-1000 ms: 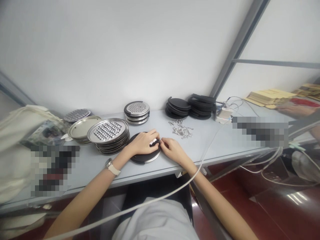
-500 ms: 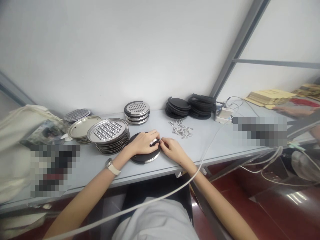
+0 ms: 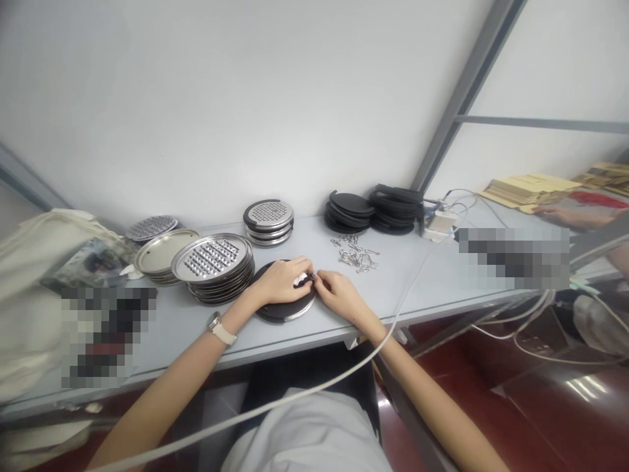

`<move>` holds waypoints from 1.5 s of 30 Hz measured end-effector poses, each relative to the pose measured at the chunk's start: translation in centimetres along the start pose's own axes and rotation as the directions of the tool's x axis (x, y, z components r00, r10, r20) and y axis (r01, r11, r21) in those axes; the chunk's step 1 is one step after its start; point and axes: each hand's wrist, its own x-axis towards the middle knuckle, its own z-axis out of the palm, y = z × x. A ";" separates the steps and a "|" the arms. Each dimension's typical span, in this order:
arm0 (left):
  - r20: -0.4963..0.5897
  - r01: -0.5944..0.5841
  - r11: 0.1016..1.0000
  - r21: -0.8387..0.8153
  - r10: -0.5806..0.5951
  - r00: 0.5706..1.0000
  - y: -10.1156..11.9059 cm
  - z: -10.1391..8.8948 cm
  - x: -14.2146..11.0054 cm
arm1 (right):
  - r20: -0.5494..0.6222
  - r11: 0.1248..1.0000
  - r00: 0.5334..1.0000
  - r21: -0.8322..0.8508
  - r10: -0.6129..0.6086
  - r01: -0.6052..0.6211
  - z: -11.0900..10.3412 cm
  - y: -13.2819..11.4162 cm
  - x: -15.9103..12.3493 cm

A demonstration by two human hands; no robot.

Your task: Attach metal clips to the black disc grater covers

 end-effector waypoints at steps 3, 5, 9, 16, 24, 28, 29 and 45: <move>-0.005 -0.007 1.000 0.009 0.007 1.000 0.0 0.0 0.0 | -0.007 1.000 1.000 -0.001 -0.003 0.003 0.0 0.0 0.0; 0.000 -0.007 1.000 0.015 0.007 1.000 -0.1 0.0 0.0 | -0.011 1.000 1.000 0.002 -0.009 0.009 0.1 0.1 0.0; 0.011 -0.006 1.000 0.013 0.006 1.000 0.0 -0.1 0.1 | -0.006 1.000 1.000 0.001 -0.016 0.016 0.1 0.1 0.0; 0.023 0.015 1.000 -0.005 -0.015 1.000 0.1 -0.3 0.0 | -0.004 1.000 1.000 -0.001 -0.015 0.015 0.0 0.1 0.0; -0.022 0.046 0.992 -0.121 -0.049 0.999 -0.1 -0.1 0.1 | -0.008 1.000 1.000 0.003 -0.014 0.014 0.0 0.0 0.0; -0.021 0.068 0.988 -0.142 -0.071 0.997 -0.3 0.0 0.1 | -0.005 1.000 1.000 0.004 -0.011 0.011 0.0 0.0 0.0; -0.019 0.072 0.987 -0.147 -0.075 0.997 -0.3 0.0 0.1 | -0.005 1.000 1.000 0.004 -0.010 0.011 0.0 0.0 0.0; -0.016 0.112 0.954 -0.277 -0.121 0.993 -0.9 0.5 0.3 | -0.020 0.999 0.999 0.033 0.024 -0.024 0.0 0.1 0.0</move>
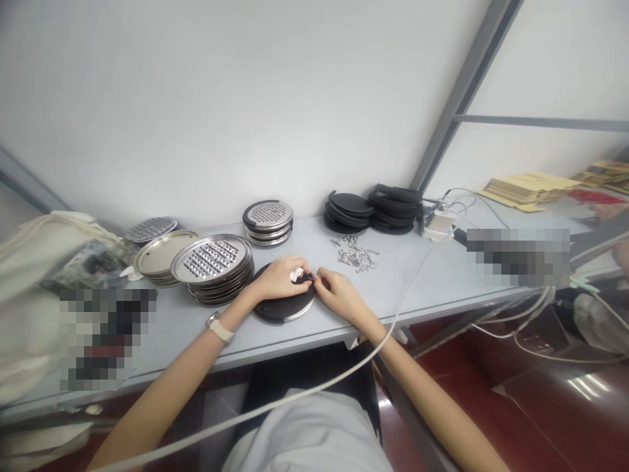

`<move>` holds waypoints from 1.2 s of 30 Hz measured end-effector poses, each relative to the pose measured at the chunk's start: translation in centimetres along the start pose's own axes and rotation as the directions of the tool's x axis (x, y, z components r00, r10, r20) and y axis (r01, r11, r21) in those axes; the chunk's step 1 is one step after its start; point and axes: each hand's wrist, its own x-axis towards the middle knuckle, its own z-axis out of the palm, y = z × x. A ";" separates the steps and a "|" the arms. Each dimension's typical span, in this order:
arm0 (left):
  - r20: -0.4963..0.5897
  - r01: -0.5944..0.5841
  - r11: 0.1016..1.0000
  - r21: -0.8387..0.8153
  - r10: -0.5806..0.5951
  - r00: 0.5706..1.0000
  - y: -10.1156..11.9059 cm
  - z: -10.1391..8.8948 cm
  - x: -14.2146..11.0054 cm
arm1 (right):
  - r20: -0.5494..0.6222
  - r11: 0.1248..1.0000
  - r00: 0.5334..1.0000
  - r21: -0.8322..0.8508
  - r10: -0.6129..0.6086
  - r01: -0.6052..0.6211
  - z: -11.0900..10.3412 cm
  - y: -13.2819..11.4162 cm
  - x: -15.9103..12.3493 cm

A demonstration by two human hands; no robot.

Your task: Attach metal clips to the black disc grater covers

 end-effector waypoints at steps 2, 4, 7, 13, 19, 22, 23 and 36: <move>-0.002 -0.006 1.000 -0.005 0.006 1.000 0.0 0.0 0.0 | -0.014 1.000 1.000 0.020 0.015 -0.015 0.0 0.0 0.0; -0.006 -0.009 1.000 -0.011 0.009 1.000 0.0 0.0 0.0 | -0.017 0.999 1.000 0.032 0.018 -0.017 0.1 -0.1 -0.1; -0.011 -0.009 1.000 -0.029 0.008 1.000 -0.1 0.0 0.0 | -0.012 0.999 1.000 0.035 0.013 -0.012 0.1 -0.1 -0.1; -0.014 -0.010 0.998 -0.068 0.009 1.000 -0.3 0.1 0.1 | -0.010 0.999 1.000 0.050 0.015 -0.014 0.1 0.2 -0.1; -0.010 -0.008 0.997 -0.071 0.007 1.000 -0.2 0.1 0.1 | -0.006 0.998 1.000 0.061 0.011 -0.011 0.1 0.2 -0.1; -0.016 -0.017 0.997 -0.074 0.016 1.000 -0.2 0.1 0.1 | -0.008 0.998 1.000 0.057 0.014 -0.014 0.1 0.1 0.0; -0.016 -0.017 0.997 -0.074 0.016 1.000 -0.2 0.1 0.1 | -0.008 0.998 1.000 0.055 0.014 -0.014 0.1 0.1 0.0; 0.007 -0.004 0.996 -0.089 0.005 1.000 -0.2 0.1 0.2 | 0.001 0.999 1.000 0.042 0.016 -0.016 0.1 0.1 -0.1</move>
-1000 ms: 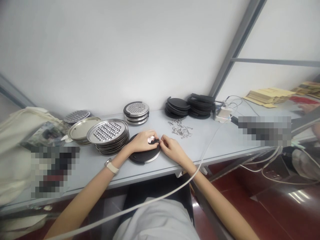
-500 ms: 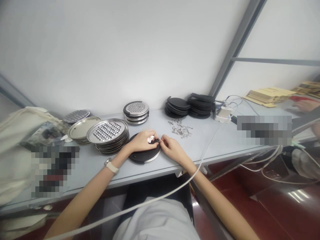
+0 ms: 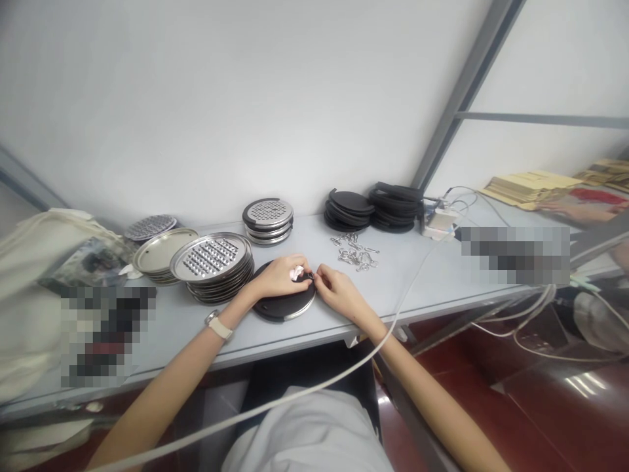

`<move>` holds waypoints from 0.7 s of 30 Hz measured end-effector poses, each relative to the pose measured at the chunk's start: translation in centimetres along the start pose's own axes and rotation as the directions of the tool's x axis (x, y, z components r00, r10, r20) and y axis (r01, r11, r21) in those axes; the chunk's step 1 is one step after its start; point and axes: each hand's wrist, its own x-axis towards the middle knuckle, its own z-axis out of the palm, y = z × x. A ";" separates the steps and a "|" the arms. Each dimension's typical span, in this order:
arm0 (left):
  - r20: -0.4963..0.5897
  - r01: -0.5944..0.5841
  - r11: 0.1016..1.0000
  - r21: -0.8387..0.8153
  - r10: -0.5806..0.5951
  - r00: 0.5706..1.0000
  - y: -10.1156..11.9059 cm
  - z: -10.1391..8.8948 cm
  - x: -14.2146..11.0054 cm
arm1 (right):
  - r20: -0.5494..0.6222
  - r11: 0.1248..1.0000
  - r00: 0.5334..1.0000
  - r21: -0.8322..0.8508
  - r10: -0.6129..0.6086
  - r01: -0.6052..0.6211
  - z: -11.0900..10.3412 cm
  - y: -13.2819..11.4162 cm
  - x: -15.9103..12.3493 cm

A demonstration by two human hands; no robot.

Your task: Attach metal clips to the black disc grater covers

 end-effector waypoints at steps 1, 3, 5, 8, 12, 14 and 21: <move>0.000 0.000 1.000 -0.001 0.000 1.000 0.0 0.0 0.0 | -0.001 1.000 1.000 0.000 0.000 0.000 0.0 0.0 0.0; 0.001 0.001 1.000 -0.003 -0.001 1.000 0.0 0.0 0.0 | -0.001 1.000 1.000 -0.001 -0.001 0.001 0.0 0.0 0.0; 0.005 0.005 1.000 -0.003 -0.005 1.000 0.0 -0.1 0.0 | -0.004 1.000 1.000 -0.001 -0.003 0.003 0.0 0.1 0.0; 0.007 0.009 1.000 -0.007 -0.009 1.000 0.1 -0.1 0.1 | -0.005 1.000 1.000 -0.002 -0.003 0.003 0.0 0.1 0.0; 0.007 0.003 1.000 -0.005 -0.003 1.000 0.1 -0.1 0.1 | -0.003 1.000 1.000 -0.007 -0.002 0.002 0.0 0.0 0.0; 0.010 0.006 1.000 -0.004 -0.006 1.000 0.1 -0.1 0.0 | -0.003 1.000 1.000 -0.009 -0.007 0.007 -0.1 -0.1 0.0; 0.018 0.013 1.000 -0.012 -0.012 1.000 0.1 -0.1 0.0 | 0.001 1.000 1.000 -0.009 -0.023 0.023 -0.2 -0.2 0.0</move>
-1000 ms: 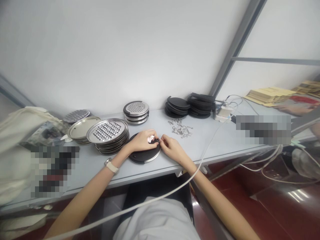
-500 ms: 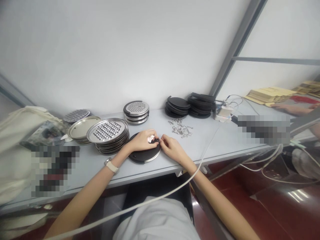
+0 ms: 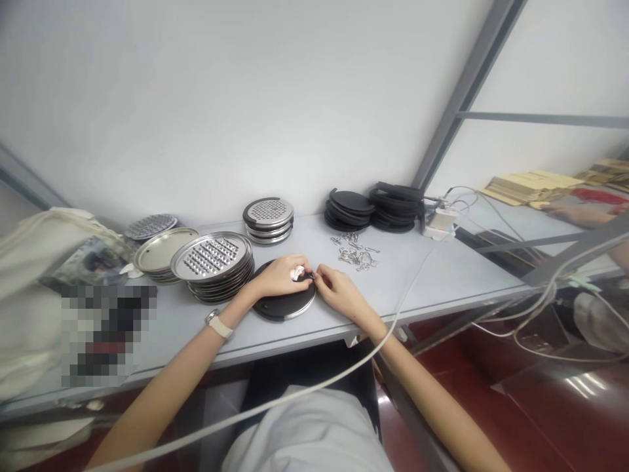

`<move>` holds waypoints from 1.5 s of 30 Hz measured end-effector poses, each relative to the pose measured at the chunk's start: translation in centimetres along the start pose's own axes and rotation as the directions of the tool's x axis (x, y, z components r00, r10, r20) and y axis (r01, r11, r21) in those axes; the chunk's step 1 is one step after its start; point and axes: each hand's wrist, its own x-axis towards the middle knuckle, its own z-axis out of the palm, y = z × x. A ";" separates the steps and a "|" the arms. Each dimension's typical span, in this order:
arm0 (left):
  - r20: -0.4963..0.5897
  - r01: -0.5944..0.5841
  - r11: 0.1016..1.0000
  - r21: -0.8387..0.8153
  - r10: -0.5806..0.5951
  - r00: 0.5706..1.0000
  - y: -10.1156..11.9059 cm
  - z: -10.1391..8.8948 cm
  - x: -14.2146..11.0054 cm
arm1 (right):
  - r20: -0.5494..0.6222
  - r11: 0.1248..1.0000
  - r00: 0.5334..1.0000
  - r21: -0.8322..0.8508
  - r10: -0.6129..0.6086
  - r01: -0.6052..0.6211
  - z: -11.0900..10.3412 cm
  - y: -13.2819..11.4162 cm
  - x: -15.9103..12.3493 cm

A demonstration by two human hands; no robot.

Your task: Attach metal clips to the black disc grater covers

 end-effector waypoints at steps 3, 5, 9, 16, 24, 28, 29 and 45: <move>0.001 -0.003 1.000 -0.006 0.003 1.000 0.0 0.0 0.0 | 0.003 1.000 1.000 -0.004 -0.003 0.003 0.0 0.0 0.0; 0.001 -0.004 1.000 -0.007 0.004 1.000 0.1 -0.1 0.0 | 0.003 1.000 1.000 -0.005 -0.009 0.009 0.0 0.0 0.0; 0.009 0.012 1.000 0.012 -0.012 1.000 0.2 -0.1 0.0 | -0.003 1.000 1.000 -0.007 -0.015 0.015 -0.1 -0.1 0.0; 0.010 0.003 1.000 0.016 -0.003 1.000 0.2 -0.1 0.0 | 0.008 1.000 1.000 -0.010 -0.014 0.014 -0.1 -0.1 0.0; 0.011 0.001 1.000 0.021 -0.001 1.000 0.1 -0.1 0.0 | 0.008 1.000 1.000 -0.020 -0.016 0.017 0.0 0.0 -0.1; 0.011 -0.005 1.000 0.019 0.005 1.000 0.0 -0.1 0.0 | 0.007 1.000 1.000 -0.021 -0.016 0.016 0.0 0.0 -0.1; 0.011 -0.005 1.000 0.020 0.004 1.000 0.1 -0.1 0.0 | 0.007 1.000 1.000 -0.020 -0.016 0.016 0.0 0.0 0.0; 0.005 0.017 0.999 0.033 -0.018 1.000 0.2 0.0 -0.1 | 0.001 1.000 1.000 -0.005 -0.011 0.011 -0.1 -0.2 -0.1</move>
